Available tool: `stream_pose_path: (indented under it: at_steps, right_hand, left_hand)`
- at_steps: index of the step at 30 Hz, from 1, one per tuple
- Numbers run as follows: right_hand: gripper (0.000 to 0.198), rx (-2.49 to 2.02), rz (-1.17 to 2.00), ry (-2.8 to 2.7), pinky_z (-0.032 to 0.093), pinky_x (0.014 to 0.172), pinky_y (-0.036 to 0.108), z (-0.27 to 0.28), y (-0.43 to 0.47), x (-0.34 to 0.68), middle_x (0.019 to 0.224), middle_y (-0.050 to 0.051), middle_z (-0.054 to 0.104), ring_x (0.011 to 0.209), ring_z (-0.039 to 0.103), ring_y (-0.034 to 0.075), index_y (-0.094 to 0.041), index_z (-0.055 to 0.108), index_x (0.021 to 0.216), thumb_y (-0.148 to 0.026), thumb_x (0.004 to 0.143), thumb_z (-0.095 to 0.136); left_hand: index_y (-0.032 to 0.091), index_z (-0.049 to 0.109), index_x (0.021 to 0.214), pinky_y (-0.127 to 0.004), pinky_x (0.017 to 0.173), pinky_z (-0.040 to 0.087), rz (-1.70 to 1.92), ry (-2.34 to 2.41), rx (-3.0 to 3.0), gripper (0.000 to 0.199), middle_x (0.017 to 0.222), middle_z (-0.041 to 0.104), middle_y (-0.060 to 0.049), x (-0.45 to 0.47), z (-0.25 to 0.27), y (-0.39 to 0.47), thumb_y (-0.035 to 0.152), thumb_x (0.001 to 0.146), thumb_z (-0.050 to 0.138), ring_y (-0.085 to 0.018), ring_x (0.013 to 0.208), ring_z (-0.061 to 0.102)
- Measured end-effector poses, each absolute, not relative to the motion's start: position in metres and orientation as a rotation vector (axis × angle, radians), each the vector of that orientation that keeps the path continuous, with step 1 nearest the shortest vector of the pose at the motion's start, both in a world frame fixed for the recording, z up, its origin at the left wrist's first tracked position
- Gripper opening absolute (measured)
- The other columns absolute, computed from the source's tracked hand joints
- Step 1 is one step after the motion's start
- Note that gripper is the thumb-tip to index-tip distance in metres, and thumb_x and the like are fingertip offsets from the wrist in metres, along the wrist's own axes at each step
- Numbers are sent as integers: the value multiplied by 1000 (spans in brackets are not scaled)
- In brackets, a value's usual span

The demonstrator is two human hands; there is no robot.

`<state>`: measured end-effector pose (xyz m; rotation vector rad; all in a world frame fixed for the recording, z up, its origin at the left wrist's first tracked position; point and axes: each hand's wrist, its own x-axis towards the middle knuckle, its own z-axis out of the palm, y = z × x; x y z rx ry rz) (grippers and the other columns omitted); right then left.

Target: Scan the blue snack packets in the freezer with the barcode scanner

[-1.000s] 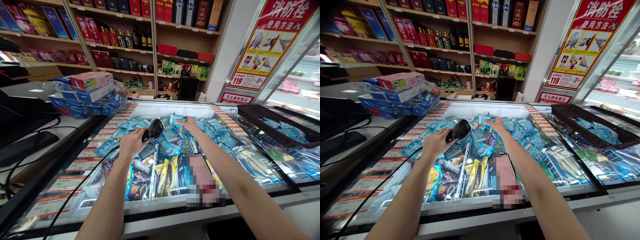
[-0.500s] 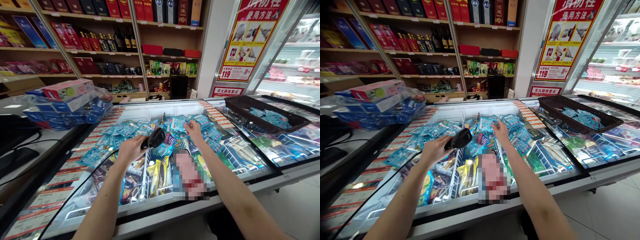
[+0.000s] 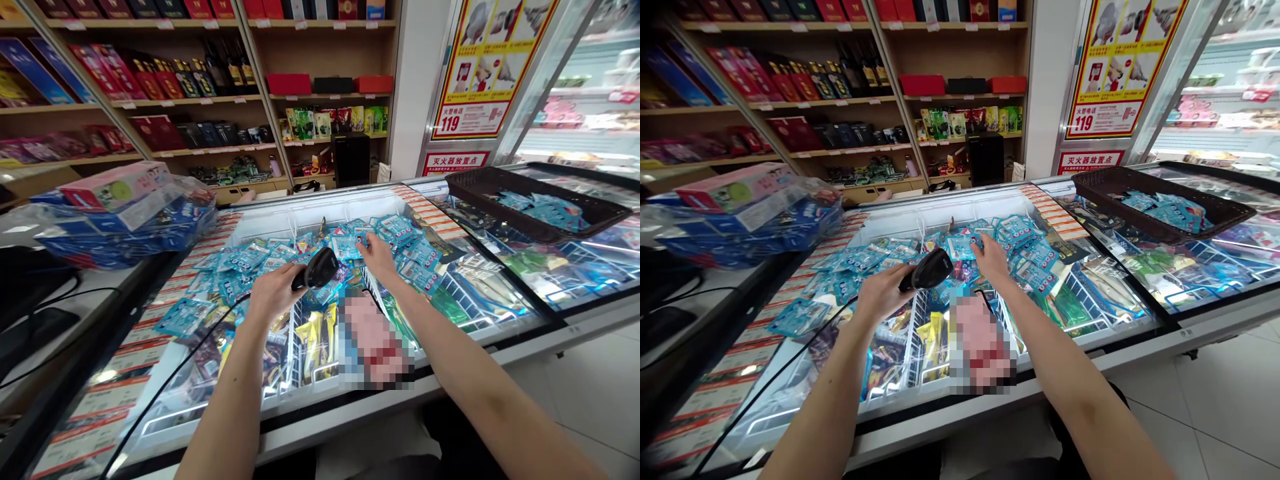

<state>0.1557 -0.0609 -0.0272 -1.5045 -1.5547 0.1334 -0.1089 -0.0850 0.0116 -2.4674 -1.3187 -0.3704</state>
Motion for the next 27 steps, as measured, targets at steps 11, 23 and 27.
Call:
stream_pose_path:
  at_steps: [11,23,27]
  right_hand:
    - [25,-1413,224,-1486,40,63,28,-30,-57,159,78,1,59,61,50,15,-21,55,93,-43,85,46]
    - [25,-1433,214,-1508,40,65,27,-30,-61,153,80,1,60,63,52,14,-20,55,96,-41,85,48]
    - [24,-1457,199,-1518,39,64,26,-28,-62,152,77,1,58,63,51,14,-20,55,94,-41,84,49]
  left_hand:
    - [28,55,112,-27,54,35,-354,-1310,-2483,35,98,65,-2,-120,7,-82,39,81,45,-20,82,61]
    - [28,56,111,-27,56,36,-319,-1320,-2504,34,100,65,-2,-115,10,-87,40,81,47,-21,84,62]
    - [27,56,111,-27,57,37,-318,-1328,-2513,34,102,65,-3,-114,9,-87,38,80,48,-21,87,61]
